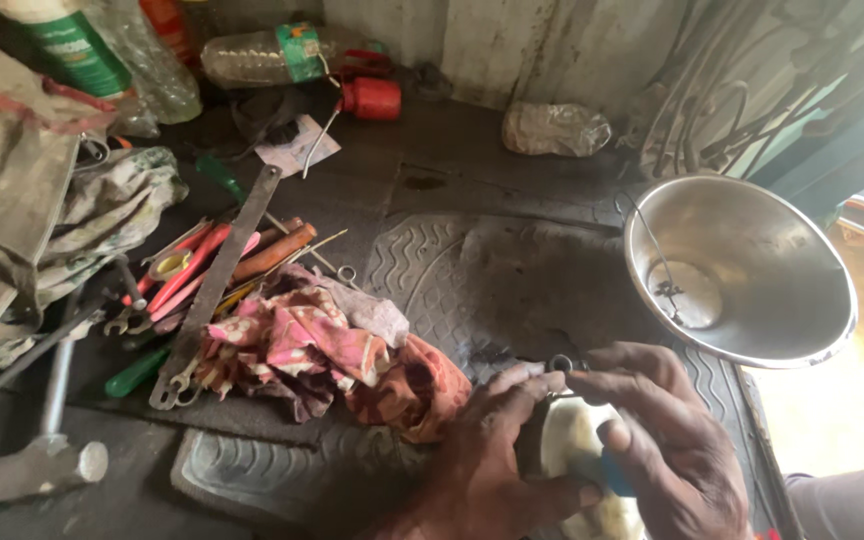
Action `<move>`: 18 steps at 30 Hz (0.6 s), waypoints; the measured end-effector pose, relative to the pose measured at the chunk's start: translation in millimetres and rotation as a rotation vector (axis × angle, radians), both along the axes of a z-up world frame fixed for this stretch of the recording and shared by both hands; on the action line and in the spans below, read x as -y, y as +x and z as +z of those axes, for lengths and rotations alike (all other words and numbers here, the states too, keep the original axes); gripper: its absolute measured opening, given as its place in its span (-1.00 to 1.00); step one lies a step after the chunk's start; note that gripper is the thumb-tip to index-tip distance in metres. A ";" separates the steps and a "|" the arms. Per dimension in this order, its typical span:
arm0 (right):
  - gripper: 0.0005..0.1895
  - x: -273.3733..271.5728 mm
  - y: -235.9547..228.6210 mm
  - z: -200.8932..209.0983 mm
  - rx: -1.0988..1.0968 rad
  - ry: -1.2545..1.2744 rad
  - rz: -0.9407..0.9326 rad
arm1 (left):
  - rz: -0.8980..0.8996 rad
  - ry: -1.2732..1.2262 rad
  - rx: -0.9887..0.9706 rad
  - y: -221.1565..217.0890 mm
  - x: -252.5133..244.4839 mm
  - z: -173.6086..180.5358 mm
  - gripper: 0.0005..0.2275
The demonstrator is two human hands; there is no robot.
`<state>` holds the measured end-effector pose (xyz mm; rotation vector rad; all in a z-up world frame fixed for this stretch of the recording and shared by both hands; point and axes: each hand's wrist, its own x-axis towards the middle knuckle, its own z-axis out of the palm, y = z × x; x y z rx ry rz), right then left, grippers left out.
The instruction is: The person disassembles and reassembles a mechanical pump assembly by hand and using a screwdriver, removing and replacing screws and the pump cover while working on a black mat.
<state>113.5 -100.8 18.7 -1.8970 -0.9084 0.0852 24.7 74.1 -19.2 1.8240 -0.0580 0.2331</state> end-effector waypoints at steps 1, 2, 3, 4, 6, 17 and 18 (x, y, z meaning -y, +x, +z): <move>-0.73 -0.3 -4.4 -8.5 -0.042 0.019 -0.101 | 0.038 0.043 0.056 1.4 1.2 -1.1 -0.33; -0.74 0.8 -5.3 -15.1 -0.085 0.038 -0.202 | 0.075 0.085 0.112 2.6 1.6 -2.5 -0.35; -0.71 4.7 -3.7 -18.6 -0.204 0.128 -0.174 | 0.109 0.124 0.170 4.0 2.9 -3.5 -0.38; -0.68 8.8 -2.5 -21.0 -0.321 0.221 -0.146 | 0.104 0.090 0.111 5.5 2.7 -4.1 -0.48; -0.59 14.1 3.1 -23.3 -0.552 0.383 -0.114 | 0.106 0.035 0.000 11.3 -4.2 -4.0 -0.66; -0.78 16.5 32.1 -22.3 -0.553 0.022 -0.200 | 0.009 0.193 -0.039 40.8 -20.8 14.4 -0.84; -0.79 19.1 27.6 -17.2 -0.447 0.016 -0.130 | 0.009 0.224 -0.015 39.6 -21.5 15.6 -0.85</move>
